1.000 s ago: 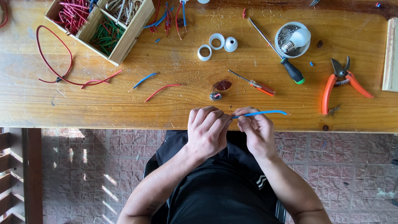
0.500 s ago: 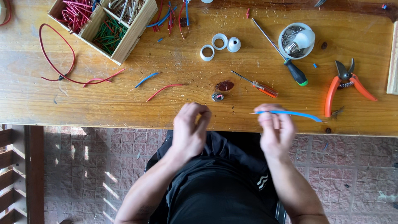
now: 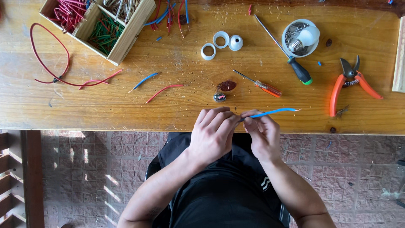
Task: The person strips the ends of red and blue wires, then uses a screwdriver to attach them to a lightbulb socket. They secure the connections and assemble the socket housing around the wires.
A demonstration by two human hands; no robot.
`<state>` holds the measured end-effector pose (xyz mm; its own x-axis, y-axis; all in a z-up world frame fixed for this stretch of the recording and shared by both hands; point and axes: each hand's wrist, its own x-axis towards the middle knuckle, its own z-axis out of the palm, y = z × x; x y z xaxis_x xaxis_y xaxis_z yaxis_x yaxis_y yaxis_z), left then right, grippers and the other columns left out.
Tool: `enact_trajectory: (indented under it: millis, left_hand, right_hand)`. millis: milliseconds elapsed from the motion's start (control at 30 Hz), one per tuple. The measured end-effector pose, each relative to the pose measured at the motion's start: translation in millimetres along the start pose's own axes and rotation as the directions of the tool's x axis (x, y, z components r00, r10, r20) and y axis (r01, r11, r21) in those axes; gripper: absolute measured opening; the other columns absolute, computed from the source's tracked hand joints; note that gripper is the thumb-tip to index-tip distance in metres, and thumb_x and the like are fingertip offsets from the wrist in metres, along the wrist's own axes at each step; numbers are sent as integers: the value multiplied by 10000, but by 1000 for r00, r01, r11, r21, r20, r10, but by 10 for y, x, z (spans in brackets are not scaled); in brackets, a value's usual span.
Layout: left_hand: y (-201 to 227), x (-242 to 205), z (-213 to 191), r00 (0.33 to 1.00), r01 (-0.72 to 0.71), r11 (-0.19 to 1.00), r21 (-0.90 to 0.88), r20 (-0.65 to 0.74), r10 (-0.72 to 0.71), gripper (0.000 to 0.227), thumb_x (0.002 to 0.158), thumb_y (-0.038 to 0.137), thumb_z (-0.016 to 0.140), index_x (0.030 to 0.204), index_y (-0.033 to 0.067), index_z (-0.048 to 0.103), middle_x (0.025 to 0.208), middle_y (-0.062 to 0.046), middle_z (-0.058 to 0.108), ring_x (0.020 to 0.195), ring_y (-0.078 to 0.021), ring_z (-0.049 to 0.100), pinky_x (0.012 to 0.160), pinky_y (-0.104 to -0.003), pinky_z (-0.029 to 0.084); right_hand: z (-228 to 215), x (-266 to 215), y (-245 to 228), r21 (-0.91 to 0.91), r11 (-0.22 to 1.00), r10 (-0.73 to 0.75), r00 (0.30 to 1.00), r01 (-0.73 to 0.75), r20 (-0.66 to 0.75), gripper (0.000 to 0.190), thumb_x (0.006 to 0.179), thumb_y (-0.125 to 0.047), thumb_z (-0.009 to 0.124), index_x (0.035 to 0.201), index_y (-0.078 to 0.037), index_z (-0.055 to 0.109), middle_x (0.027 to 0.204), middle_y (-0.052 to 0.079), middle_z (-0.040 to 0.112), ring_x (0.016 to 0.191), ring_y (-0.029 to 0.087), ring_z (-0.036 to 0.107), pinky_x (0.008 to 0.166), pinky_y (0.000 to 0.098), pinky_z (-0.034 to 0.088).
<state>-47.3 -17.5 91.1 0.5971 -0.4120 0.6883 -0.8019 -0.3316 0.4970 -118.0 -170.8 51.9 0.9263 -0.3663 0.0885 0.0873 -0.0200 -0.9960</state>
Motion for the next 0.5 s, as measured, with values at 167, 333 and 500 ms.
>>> enact_trajectory:
  millis: [167,333,500]
  left_hand:
    - [-154,-157,113,997,-23,998,-53,68,26,137,1014,79,565,948,28,674,831,-106,615,828,-318,685,719,-368,525]
    - [-176,-237,123,981,194,925,-327,84,-176,76,990,86,648,951,30,681,805,-95,640,767,-328,673,651,-375,516]
    - [-170,-346,114,927,368,889,-273,184,-327,93,997,116,652,944,43,677,731,-83,625,731,-323,667,650,-382,516]
  right_hand:
    - [-27,-19,49,-25,999,35,999,-34,22,204,1049,-108,580,980,52,687,830,148,646,690,122,520,643,270,477]
    - [-7,0,10,-62,997,54,998,-52,38,204,1041,-116,580,993,41,703,876,136,665,715,104,527,665,269,488]
    - [40,11,45,-30,998,-45,997,47,69,190,1040,-74,572,1023,70,695,1000,200,706,970,241,703,882,374,557]
